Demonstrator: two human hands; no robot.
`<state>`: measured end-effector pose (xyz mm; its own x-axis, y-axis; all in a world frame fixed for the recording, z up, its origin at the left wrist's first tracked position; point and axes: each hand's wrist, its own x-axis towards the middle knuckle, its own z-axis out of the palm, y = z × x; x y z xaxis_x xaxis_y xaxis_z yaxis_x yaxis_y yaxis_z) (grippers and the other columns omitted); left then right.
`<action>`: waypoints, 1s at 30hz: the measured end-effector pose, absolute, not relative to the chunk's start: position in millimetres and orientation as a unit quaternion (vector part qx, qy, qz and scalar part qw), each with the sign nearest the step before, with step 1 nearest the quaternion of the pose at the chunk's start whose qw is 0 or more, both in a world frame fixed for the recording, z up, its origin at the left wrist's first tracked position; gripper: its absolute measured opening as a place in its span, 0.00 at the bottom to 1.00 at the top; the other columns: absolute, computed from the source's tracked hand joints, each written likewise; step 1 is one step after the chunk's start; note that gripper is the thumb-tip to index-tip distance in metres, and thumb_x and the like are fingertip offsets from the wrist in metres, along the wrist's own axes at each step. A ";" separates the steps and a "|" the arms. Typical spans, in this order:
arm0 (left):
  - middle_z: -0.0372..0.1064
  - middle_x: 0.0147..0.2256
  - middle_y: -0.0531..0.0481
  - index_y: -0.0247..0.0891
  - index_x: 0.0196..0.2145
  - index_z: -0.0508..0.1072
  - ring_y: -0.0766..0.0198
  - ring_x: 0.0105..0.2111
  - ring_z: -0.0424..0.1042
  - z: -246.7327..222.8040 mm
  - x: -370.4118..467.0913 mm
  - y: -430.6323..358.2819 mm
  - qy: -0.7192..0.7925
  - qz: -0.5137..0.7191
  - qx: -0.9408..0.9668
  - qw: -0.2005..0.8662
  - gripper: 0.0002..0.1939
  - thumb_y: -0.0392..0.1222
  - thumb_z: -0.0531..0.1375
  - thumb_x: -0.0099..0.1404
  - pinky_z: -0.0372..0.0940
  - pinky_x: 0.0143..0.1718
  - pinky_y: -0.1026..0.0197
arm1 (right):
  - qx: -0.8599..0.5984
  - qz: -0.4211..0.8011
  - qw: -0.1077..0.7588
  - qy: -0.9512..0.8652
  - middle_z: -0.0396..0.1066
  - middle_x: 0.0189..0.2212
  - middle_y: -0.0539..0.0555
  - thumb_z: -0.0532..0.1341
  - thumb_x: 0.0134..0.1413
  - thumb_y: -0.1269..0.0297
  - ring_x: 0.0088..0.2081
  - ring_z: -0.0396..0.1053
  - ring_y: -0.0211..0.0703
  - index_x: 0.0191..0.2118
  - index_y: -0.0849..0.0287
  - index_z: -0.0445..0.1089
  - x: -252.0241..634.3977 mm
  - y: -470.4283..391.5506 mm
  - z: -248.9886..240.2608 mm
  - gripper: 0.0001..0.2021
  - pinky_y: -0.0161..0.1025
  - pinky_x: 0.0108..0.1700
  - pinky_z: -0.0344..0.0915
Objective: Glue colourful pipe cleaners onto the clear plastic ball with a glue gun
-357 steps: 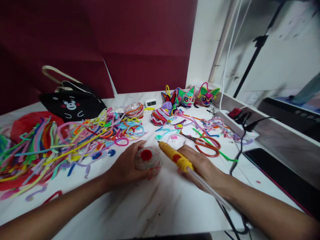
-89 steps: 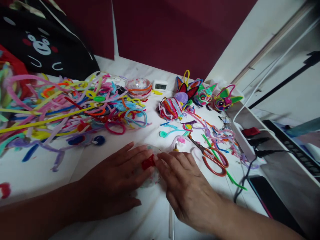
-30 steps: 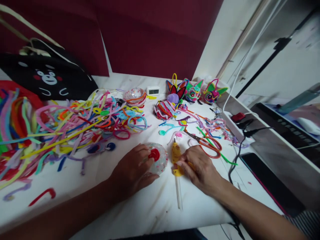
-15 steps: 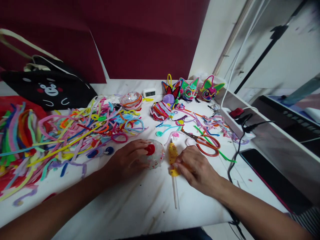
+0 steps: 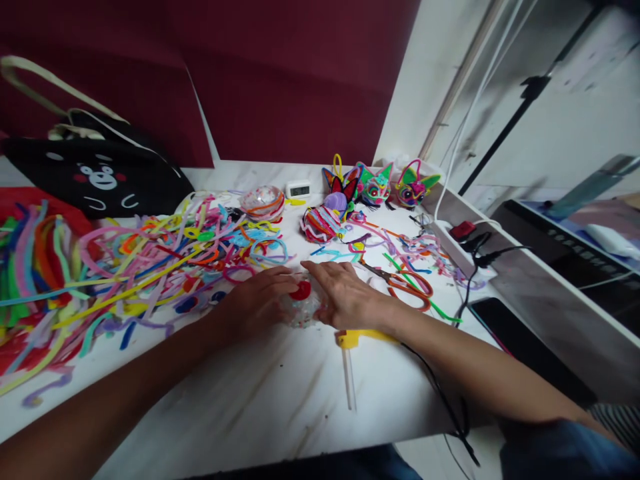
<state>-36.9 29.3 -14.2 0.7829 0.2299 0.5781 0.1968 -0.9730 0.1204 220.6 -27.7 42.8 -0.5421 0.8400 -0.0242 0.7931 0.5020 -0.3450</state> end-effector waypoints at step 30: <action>0.76 0.51 0.46 0.44 0.52 0.72 0.50 0.52 0.78 -23.3 -10.9 -33.1 0.453 0.417 0.736 0.282 0.19 0.51 0.66 0.65 0.73 0.54 0.48 | -0.548 0.038 0.232 -0.803 0.75 0.50 0.66 0.64 0.67 0.60 0.51 0.73 0.64 0.59 0.62 0.66 267.1 -119.2 19.7 0.20 0.62 0.51 0.71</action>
